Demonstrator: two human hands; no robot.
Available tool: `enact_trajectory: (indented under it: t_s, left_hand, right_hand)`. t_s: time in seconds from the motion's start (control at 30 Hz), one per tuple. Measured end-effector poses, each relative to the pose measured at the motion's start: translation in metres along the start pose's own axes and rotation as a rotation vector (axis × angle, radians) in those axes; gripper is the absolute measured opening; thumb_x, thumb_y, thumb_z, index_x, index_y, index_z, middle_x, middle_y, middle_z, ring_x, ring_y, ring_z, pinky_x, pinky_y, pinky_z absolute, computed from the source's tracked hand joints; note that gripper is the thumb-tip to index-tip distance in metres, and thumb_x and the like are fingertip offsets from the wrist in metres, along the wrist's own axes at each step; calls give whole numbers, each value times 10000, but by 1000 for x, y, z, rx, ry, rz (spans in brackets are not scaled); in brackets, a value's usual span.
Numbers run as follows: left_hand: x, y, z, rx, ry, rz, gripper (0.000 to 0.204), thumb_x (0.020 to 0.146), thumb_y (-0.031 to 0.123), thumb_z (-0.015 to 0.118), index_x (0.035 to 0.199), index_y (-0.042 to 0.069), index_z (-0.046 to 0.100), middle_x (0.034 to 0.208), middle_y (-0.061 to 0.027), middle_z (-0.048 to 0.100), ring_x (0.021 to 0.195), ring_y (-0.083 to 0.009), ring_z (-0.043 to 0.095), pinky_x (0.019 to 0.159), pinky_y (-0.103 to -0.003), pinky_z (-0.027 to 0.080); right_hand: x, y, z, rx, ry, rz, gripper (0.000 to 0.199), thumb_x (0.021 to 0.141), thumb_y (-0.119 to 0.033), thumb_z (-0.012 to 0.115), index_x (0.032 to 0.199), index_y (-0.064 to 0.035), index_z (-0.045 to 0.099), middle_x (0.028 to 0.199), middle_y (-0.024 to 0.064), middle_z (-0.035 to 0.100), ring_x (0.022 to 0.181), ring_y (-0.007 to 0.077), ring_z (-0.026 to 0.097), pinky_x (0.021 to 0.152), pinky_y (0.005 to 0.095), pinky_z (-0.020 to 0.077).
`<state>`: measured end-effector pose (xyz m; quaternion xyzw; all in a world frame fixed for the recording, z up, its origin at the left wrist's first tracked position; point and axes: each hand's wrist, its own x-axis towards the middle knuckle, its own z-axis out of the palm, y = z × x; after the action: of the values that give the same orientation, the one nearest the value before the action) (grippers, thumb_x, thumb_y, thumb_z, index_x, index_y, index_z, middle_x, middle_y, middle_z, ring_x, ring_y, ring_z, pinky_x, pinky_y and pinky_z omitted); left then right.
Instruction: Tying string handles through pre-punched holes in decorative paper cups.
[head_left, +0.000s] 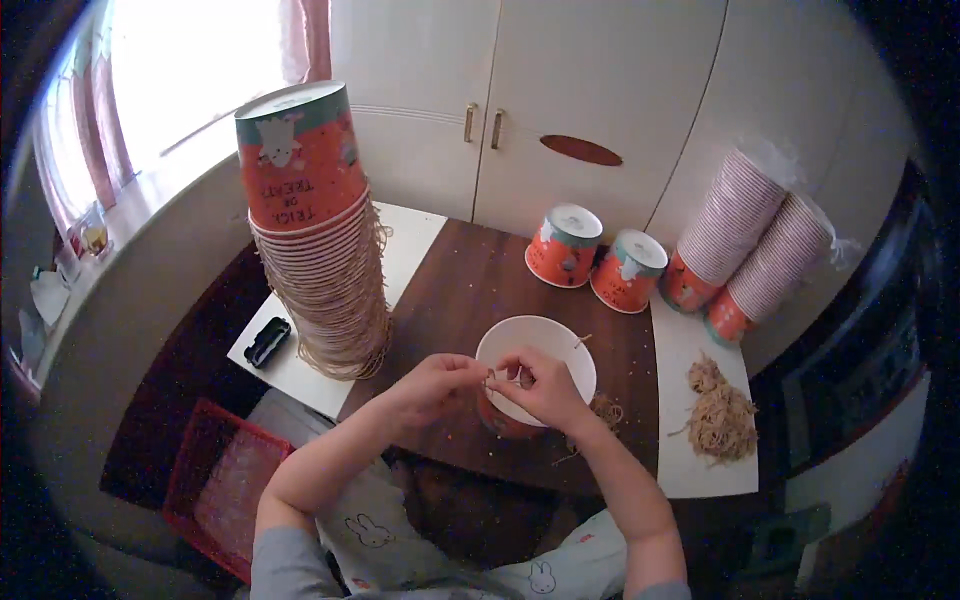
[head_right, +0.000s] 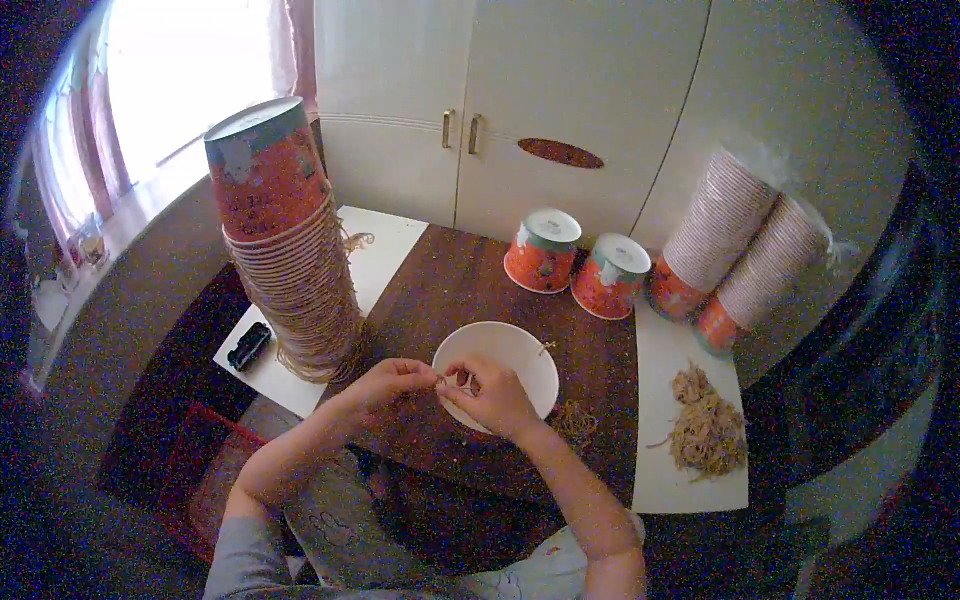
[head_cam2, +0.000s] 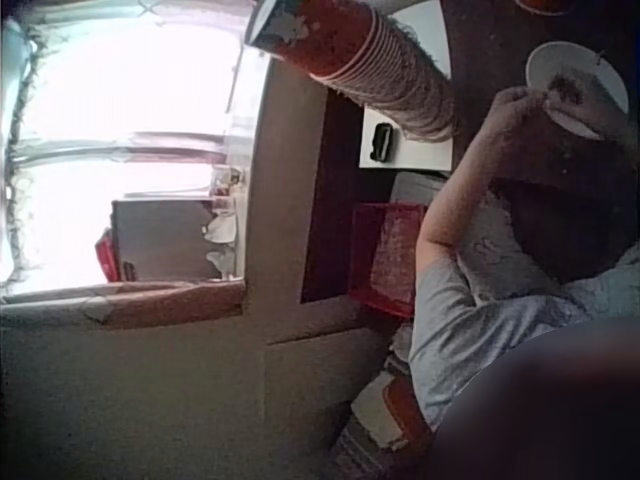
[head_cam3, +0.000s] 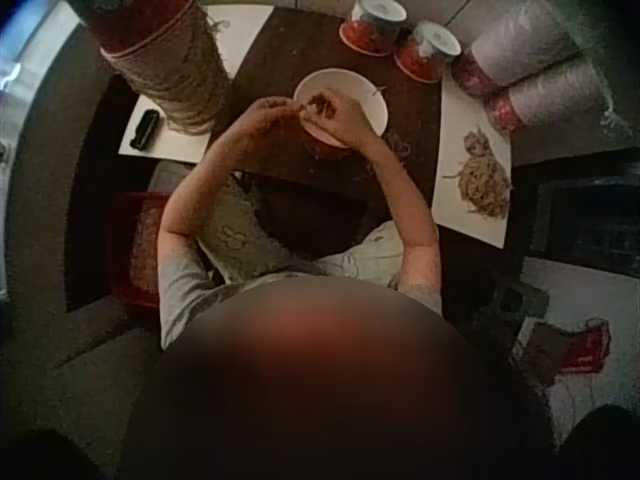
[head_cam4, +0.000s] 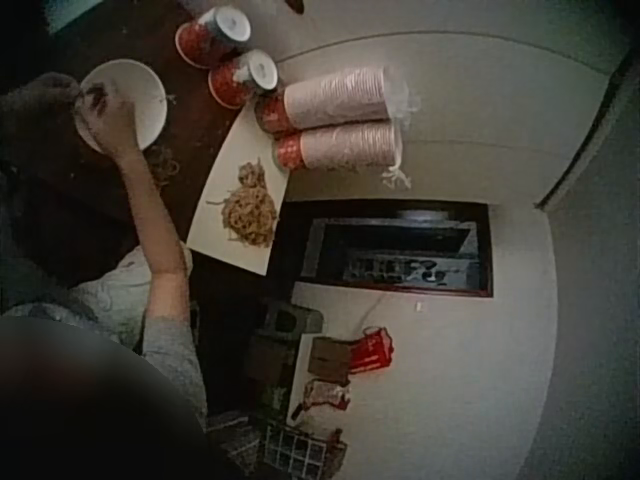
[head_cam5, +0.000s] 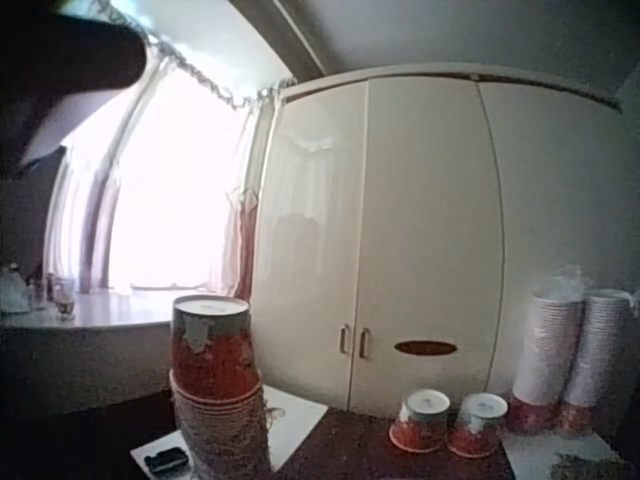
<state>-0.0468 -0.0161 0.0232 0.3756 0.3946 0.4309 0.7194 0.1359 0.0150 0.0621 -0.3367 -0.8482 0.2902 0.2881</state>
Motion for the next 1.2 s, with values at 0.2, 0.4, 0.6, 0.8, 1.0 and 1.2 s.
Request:
enact_trajectory:
  t_s: [0.2,0.4,0.6,0.8,1.0,1.2]
  left_hand:
    - [-3,4,2,45,-7,-32,159,807,210,557,877,68,574,735,34,561,569,-6,459,441,-139,349]
    - [-2,4,3,0,-31,28,158,795,171,558,884,42,573,790,-1,577,656,-41,512,518,-160,403]
    - [-3,-4,7,614,34,442,154,775,103,550,886,-3,562,821,-35,575,766,-96,532,697,-236,436]
    - [-9,11,15,342,43,243,107,775,104,531,840,19,530,819,-22,556,773,-78,510,706,-220,417]
    - [-9,11,9,107,31,178,67,784,102,527,816,44,524,791,-1,544,753,-61,498,689,-216,415]
    - [-7,10,13,128,31,219,91,794,134,554,825,50,533,756,16,542,663,-44,491,596,-177,404]
  right_hand:
    - [0,3,6,-2,134,-159,153,700,-178,643,760,-55,577,707,68,554,573,193,531,505,300,431]
    - [0,2,2,87,105,-31,143,723,-161,627,769,-37,573,707,72,575,574,164,545,528,268,436]
    - [2,16,4,258,98,14,148,727,-152,619,793,-36,555,689,38,572,570,104,520,533,244,428]
    - [1,15,1,271,18,51,88,740,-82,598,782,-51,527,689,-37,495,592,19,432,523,172,362]
    - [0,21,2,201,-45,111,193,727,-203,616,810,-37,563,703,36,575,630,109,528,578,245,431]
    - [0,25,5,287,-84,184,192,739,-203,606,790,-21,568,723,58,587,664,127,551,621,260,444]
